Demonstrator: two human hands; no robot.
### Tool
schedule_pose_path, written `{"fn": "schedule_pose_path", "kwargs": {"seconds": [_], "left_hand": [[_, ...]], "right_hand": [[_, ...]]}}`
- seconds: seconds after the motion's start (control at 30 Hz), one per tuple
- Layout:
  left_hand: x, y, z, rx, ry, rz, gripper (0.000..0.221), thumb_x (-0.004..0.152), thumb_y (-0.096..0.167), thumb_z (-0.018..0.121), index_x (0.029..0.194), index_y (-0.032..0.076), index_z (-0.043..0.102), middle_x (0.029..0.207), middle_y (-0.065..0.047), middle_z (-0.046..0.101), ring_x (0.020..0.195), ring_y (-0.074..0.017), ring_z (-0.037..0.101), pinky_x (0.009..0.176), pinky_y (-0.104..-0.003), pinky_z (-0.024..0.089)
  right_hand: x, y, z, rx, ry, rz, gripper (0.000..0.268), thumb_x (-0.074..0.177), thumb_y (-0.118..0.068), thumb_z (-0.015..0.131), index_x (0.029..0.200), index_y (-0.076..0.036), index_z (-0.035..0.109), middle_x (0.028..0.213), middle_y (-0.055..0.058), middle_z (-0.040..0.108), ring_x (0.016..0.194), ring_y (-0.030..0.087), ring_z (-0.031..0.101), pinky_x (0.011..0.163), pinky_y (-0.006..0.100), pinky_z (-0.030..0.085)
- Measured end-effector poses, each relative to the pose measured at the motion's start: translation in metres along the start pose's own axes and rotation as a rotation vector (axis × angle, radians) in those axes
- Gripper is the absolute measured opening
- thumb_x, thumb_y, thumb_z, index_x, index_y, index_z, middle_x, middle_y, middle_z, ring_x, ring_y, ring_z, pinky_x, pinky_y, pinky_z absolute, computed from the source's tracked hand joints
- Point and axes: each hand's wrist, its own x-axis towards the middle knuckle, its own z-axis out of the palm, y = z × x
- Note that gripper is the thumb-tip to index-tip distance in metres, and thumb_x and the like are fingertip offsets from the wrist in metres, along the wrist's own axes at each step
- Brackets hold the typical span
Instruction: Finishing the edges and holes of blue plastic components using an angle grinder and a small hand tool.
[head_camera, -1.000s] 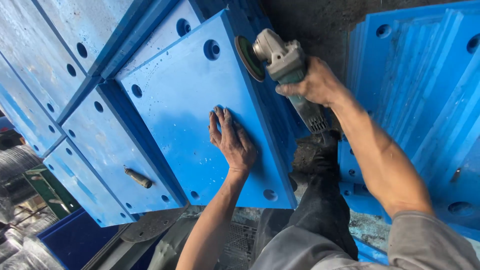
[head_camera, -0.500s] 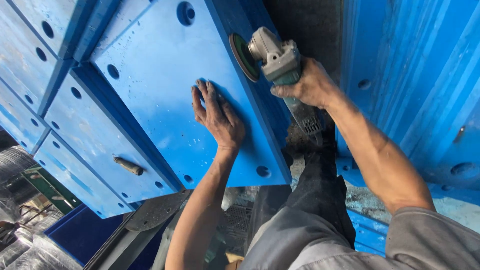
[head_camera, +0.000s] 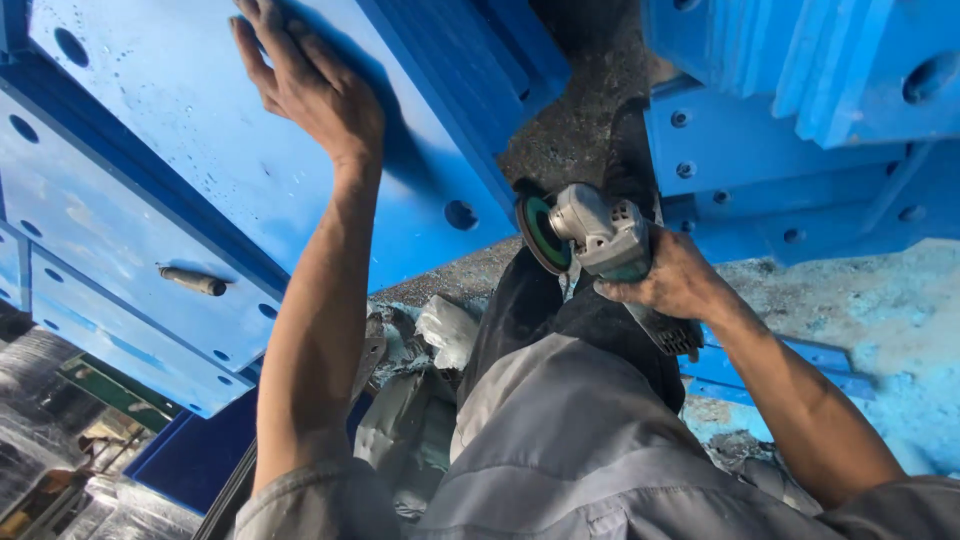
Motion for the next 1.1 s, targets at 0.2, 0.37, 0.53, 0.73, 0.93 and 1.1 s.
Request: {"fn": "schedule_pose_path", "kwargs": {"seconds": [0.2,0.37,0.53,0.73,0.93,1.1], "left_hand": [[0.003,-0.051,0.024,-0.154,0.053,0.057,0.046,0.119,0.031,0.046,0.162,0.016,0.041,0.166,-0.015,0.037,0.156,-0.0281,0.032,0.127,-0.047,0.025],[-0.078,0.005,-0.095,-0.571,-0.324,0.462,0.054,0.121,0.035,0.054,0.162,0.006,0.035,0.168,-0.019,0.035,0.157,-0.0353,0.034,0.13,-0.053,0.024],[-0.137,0.007,-0.129,-0.059,-0.532,1.093,0.068,0.096,0.036,0.075,0.153,0.011,0.046,0.16,-0.025,0.038,0.152,-0.0441,0.028,0.121,-0.07,0.012],[-0.156,0.05,-0.095,-0.067,-0.47,0.934,0.058,0.098,0.004,0.067,0.153,0.007,0.048,0.155,-0.024,0.046,0.153,-0.0407,0.036,0.126,-0.074,0.01],[-0.118,0.144,-0.064,-0.186,-0.367,0.64,0.062,0.091,0.007,0.068,0.149,0.014,0.048,0.143,-0.013,0.051,0.142,-0.0298,0.046,0.128,-0.066,0.017],[-0.044,0.17,-0.067,-0.139,-0.521,0.636,0.063,0.089,0.026,0.074,0.147,0.018,0.051,0.13,-0.009,0.056,0.131,-0.0276,0.051,0.121,-0.059,0.029]], "right_hand": [[-0.071,0.009,0.031,0.095,0.026,0.206,0.099,0.051,-0.041,0.099,0.132,-0.003,0.056,0.123,0.018,0.07,0.115,0.033,0.067,0.101,0.045,0.052],[-0.096,0.017,0.046,-0.022,0.248,0.057,0.095,0.052,-0.036,0.099,0.129,0.001,0.058,0.121,0.023,0.066,0.113,0.038,0.065,0.098,0.048,0.051],[-0.109,0.046,0.056,0.233,0.424,0.018,0.088,0.061,-0.034,0.089,0.133,0.002,0.054,0.122,0.017,0.066,0.109,0.029,0.065,0.093,0.041,0.054],[-0.128,0.068,0.052,0.322,0.434,0.154,0.072,0.064,-0.027,0.09,0.124,0.0,0.062,0.115,0.014,0.074,0.104,0.026,0.071,0.091,0.041,0.057],[-0.147,0.073,0.033,0.499,0.389,0.109,0.052,0.076,-0.029,0.081,0.115,0.004,0.068,0.1,0.014,0.078,0.09,0.023,0.077,0.082,0.038,0.062],[-0.149,0.081,0.016,0.539,0.403,0.113,0.053,0.074,-0.029,0.083,0.113,0.004,0.068,0.096,0.015,0.078,0.088,0.025,0.077,0.081,0.04,0.064]]}}
